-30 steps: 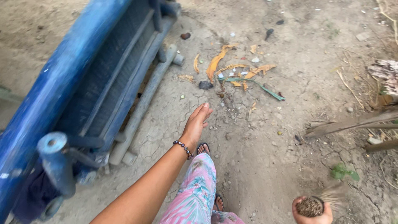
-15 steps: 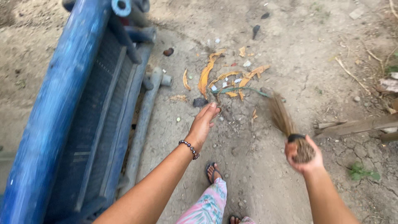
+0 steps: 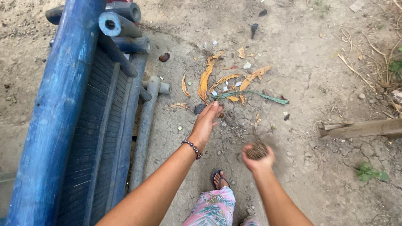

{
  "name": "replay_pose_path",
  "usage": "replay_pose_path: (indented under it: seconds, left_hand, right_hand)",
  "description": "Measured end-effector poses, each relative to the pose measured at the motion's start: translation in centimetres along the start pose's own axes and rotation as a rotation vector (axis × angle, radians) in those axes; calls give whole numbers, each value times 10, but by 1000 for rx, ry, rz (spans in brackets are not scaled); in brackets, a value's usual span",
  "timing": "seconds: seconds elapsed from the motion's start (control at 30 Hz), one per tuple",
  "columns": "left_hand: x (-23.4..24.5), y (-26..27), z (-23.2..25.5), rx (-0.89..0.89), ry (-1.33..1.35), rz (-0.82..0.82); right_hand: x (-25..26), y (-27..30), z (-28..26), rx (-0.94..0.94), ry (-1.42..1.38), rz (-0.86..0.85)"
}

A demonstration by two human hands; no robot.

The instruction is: The person sweeps debris and dirt from the ground using a handheld broom made of sticks.

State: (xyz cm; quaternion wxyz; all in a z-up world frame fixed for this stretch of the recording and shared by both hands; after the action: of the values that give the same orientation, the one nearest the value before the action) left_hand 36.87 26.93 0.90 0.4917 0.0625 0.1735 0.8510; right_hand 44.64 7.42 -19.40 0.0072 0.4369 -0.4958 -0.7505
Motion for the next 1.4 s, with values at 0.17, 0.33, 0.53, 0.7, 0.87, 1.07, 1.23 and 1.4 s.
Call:
replay_pose_path:
  seconds: [0.17, 0.33, 0.53, 0.7, 0.87, 1.07, 1.23, 1.4]
  left_hand:
    - [0, -9, 8, 0, 32, -5]
    - [4, -17, 16, -16, 53, -11]
    - [12, -13, 17, 15, 6, 34]
    - [7, -11, 21, -21, 59, 41]
    - [3, -18, 21, -36, 78, 80]
    - [-13, -40, 37, -79, 139, 145]
    - [-36, -67, 59, -72, 165, 211]
    - [-66, -95, 78, -103, 156, 232]
  right_hand:
    - [-87, -3, 51, -384, -63, -270]
    - [-99, 56, 33, -424, 255, -394]
    - [-39, 68, 43, -21, 384, 89]
    - [-40, 1, 63, -175, 218, 63]
    - [-87, -6, 73, -648, 122, -256]
    - [-155, 30, 9, -697, 400, -397]
    - [-140, 19, -88, -158, 497, -147]
    - [-138, -51, -186, -10, 389, 72]
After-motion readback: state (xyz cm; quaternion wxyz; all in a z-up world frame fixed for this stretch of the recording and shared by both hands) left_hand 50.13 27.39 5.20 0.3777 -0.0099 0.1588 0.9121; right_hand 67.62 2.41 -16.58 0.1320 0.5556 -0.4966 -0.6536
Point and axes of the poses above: each hand's wrist, its own y-axis away from the middle knuckle, its own x-axis out of the back of the hand, z = x × y, the point moved 2 cm from there along -y, towards the middle knuckle, and after that the axes turned 6 degrees about -z, right-handed, at the moved point
